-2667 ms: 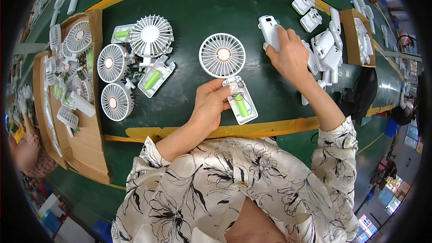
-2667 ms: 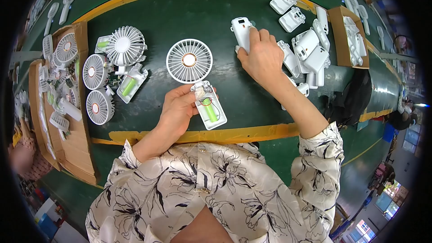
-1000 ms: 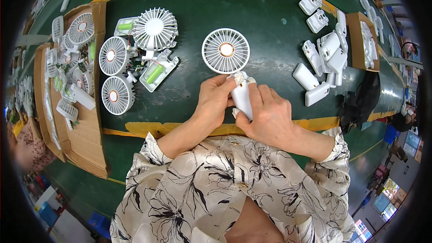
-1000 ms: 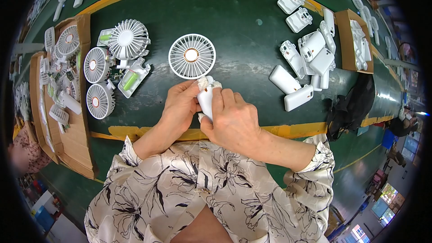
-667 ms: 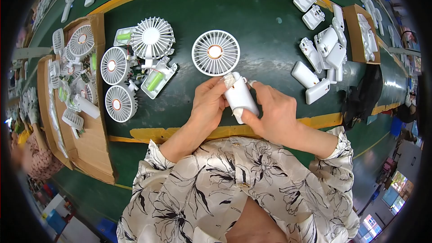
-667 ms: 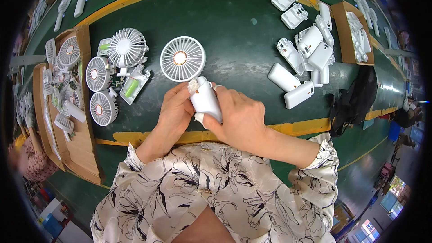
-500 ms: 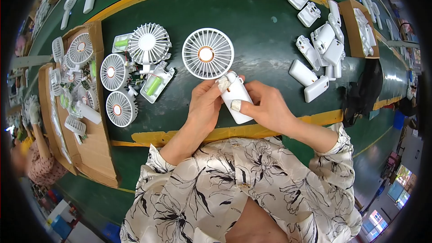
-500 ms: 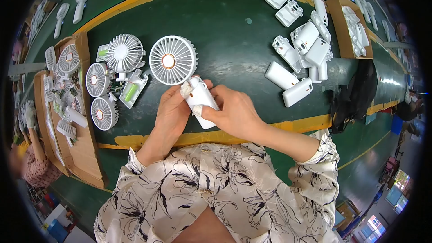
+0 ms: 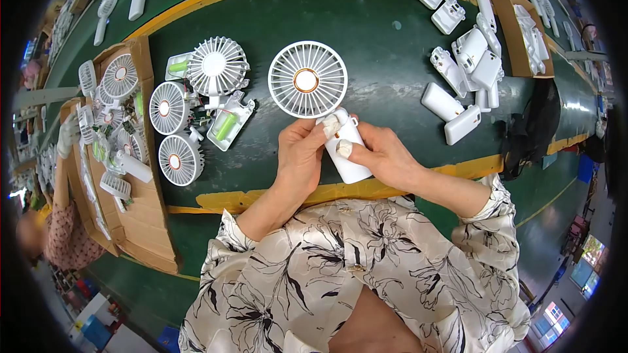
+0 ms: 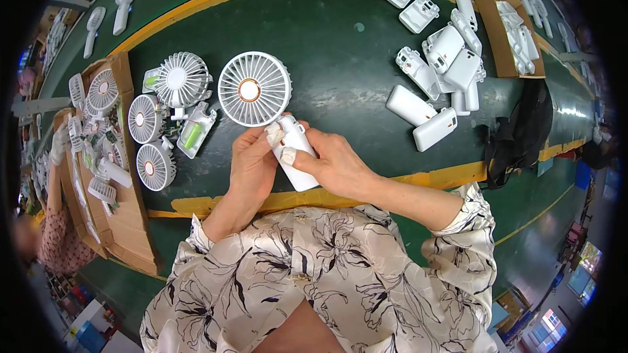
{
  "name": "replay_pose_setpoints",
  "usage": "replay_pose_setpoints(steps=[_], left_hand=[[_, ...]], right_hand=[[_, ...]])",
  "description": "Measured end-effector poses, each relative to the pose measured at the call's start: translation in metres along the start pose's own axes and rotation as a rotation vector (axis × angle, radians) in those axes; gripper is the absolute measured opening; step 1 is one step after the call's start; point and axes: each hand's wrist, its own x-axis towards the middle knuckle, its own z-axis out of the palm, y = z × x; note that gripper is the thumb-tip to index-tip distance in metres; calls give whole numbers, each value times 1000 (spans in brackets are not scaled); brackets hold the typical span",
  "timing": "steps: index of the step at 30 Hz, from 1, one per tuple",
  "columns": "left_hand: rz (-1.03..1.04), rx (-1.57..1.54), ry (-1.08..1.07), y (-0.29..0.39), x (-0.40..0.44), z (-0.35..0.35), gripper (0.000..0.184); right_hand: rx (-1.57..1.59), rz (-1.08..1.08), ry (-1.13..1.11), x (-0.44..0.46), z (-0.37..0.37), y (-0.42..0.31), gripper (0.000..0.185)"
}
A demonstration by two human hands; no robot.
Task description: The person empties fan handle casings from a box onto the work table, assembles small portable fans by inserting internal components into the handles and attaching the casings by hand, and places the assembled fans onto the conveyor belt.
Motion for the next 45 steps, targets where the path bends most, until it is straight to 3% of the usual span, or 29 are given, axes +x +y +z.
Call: replay_pose_setpoints(steps=[10, 18, 25, 27, 28, 30, 36, 45], left_hand=[[-13, 22, 60, 1, 2, 1, 23], [-77, 15, 108, 9, 7, 1, 26], [-84, 61, 90, 7, 10, -4, 31], [-26, 53, 9, 9, 9, -4, 33], [30, 42, -72, 10, 8, -4, 35], [96, 35, -188, 10, 8, -7, 41], [175, 52, -325, 13, 3, -4, 47], [259, -51, -287, 8, 1, 9, 47]], right_hand=[[104, -61, 53, 3, 6, 7, 35], [187, 237, -46, -2, 4, 1, 37], [194, 280, -31, 0, 5, 4, 35], [72, 10, 38, 1, 8, 14, 40], [79, 5, 48, 0, 9, 13, 40], [-70, -268, 219, -3, 13, 4, 40], [-329, -461, 248, -4, 11, -6, 33], [-476, -698, 415, 2, 16, -7, 30]])
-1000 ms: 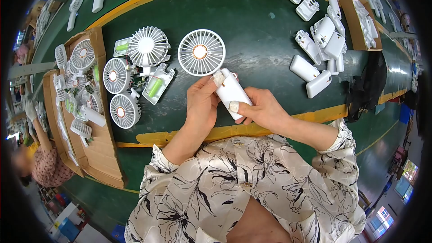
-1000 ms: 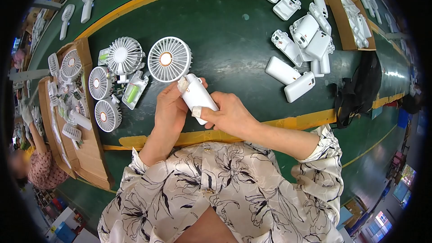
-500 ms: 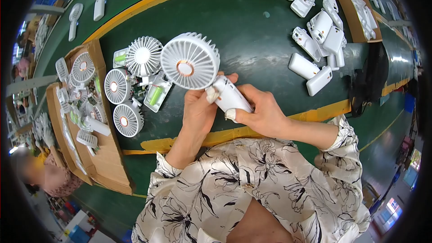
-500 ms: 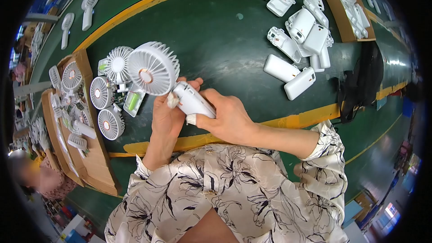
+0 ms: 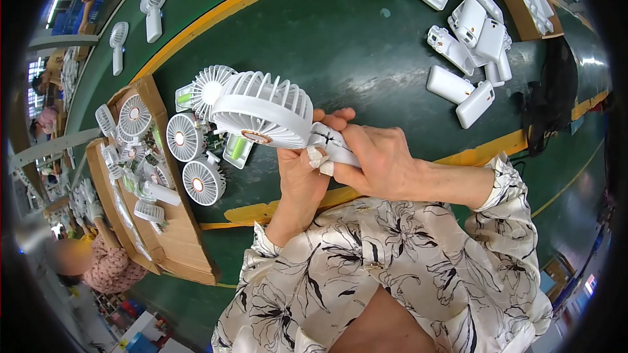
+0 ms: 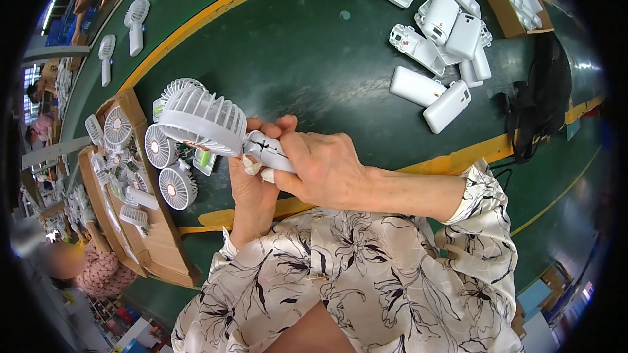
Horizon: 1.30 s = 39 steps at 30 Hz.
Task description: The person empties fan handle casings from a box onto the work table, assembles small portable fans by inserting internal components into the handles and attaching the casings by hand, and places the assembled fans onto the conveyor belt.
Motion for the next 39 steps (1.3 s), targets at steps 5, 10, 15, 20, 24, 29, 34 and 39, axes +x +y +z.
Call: replay_pose_setpoints(steps=[5, 10, 15, 20, 24, 29, 34, 39], left_hand=[[50, 6, 42, 0, -1, 7, 38], [51, -2, 63, -1, -3, 8, 35], [41, 7, 70, -5, 1, 3, 32], [-77, -8, 121, -3, 15, -3, 34], [-117, 130, 141, 1, 22, 4, 39], [-102, 261, 179, -4, 21, -4, 39], [-166, 244, 189, -3, 28, -4, 34], [-239, 232, 175, 6, 31, -11, 38]], right_hand=[[-28, -72, 56, 0, 4, 2, 28], [2, -84, 89, -3, 8, 3, 28], [12, -6, 65, 0, 8, 4, 30], [33, 230, -58, 11, 6, 14, 33], [350, 495, -142, 16, 2, 19, 38], [522, 558, -139, 15, 2, 23, 34], [432, 521, -102, 22, 1, 25, 33], [721, 695, -133, 42, -6, 19, 29]])
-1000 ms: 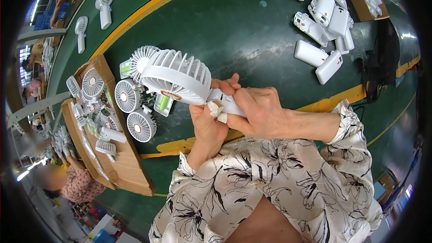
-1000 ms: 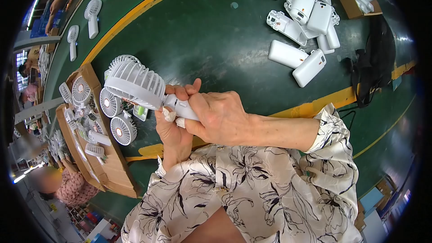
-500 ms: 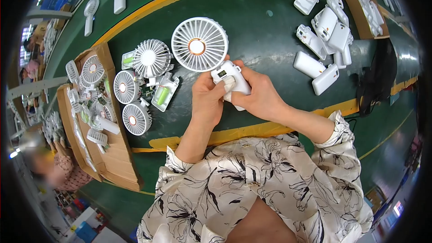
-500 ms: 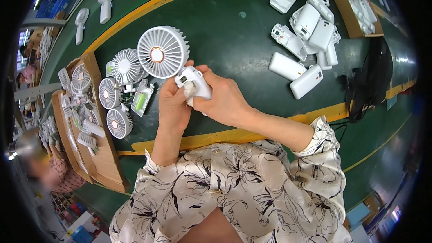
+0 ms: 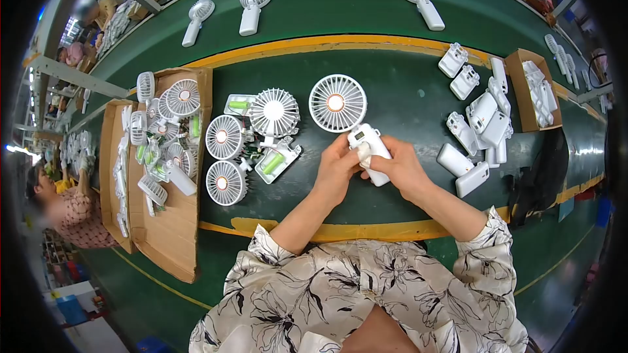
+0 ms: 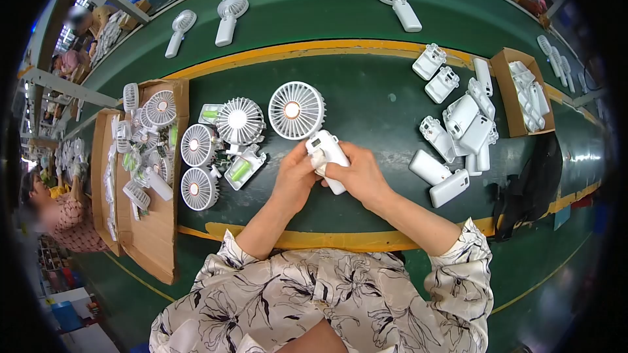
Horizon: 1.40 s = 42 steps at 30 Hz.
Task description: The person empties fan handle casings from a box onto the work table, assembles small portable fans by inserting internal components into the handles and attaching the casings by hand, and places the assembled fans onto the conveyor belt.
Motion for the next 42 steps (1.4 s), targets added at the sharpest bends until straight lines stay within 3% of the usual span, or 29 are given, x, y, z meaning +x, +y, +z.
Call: replay_pose_setpoints(steps=[3, 4, 9, 17, 19, 21, 23, 24, 27, 29, 31, 34, 35, 42], left_hand=[[45, -17, 45, 5, -1, -2, 35], [90, -65, 63, 9, -4, 3, 23], [243, -8, 37, 3, -12, -6, 26], [259, 42, 22, 2, -29, 3, 29], [208, 109, 28, 7, -35, 6, 28], [180, 82, -105, 11, -43, 6, 48], [159, 74, -209, 17, -50, 11, 78], [168, 83, -209, 17, -53, 14, 78], [187, -38, -250, 16, -66, 21, 74], [233, 89, -241, 16, -74, 26, 55], [256, 145, -235, 14, -81, 27, 62], [286, 216, -75, 11, -91, 27, 43], [289, 223, -78, 10, -94, 29, 43], [354, 235, 23, 1, -111, 52, 33]], right_hand=[[13, 86, -80, 3, 4, -5, 28], [11, 102, -75, 4, 7, -5, 28], [15, 30, -95, -4, 14, 6, 24], [-4, -77, -67, -27, 16, 5, 26], [188, -46, -155, -31, 13, 4, 29], [461, 156, -299, -32, 5, 2, 29], [595, 148, -405, -38, 2, 7, 31], [653, 133, -459, -41, 3, 11, 35], [735, 101, -536, -51, 8, 16, 38], [762, 80, -553, -57, 10, 17, 37], [596, 17, -510, -65, 11, 17, 37], [477, -103, -388, -80, 14, 18, 32], [383, -187, -302, -84, 15, 19, 31], [287, -244, -283, -106, 12, 22, 30]])
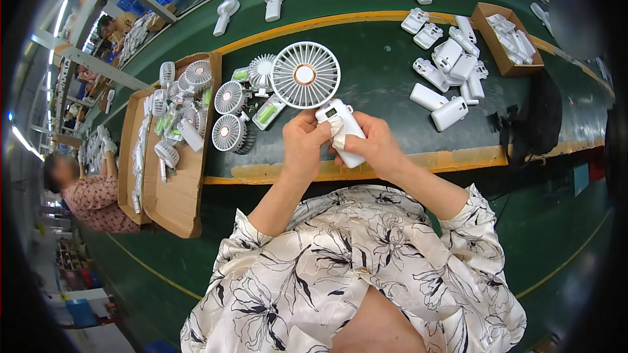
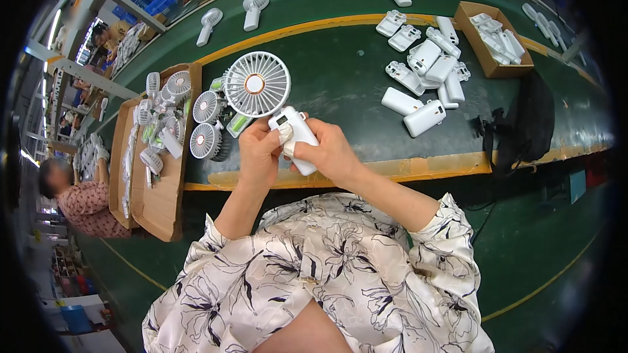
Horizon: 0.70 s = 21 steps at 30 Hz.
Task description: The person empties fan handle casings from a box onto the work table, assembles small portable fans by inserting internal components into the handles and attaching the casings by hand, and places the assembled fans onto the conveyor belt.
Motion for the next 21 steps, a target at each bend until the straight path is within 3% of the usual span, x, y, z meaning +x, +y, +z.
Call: replay_pose_setpoints(steps=[5, 12, 17, 20, 21], left_hand=[[97, -6, -26, 0, 1, 5, 32], [28, 29, 11, -1, 14, -1, 31], [-62, -135, -108, -9, 49, -12, 35], [-122, 16, -73, -12, 65, -10, 38], [-148, 21, -75, -18, 71, -14, 37]], right_hand=[[11, -76, 79, -3, 6, 0, 24], [-20, -35, 70, 8, 1, 0, 27], [-322, -14, 121, 25, -14, -12, 30], [-482, 278, -28, 36, -33, -36, 31], [-477, 279, -49, 42, -41, -34, 27]])
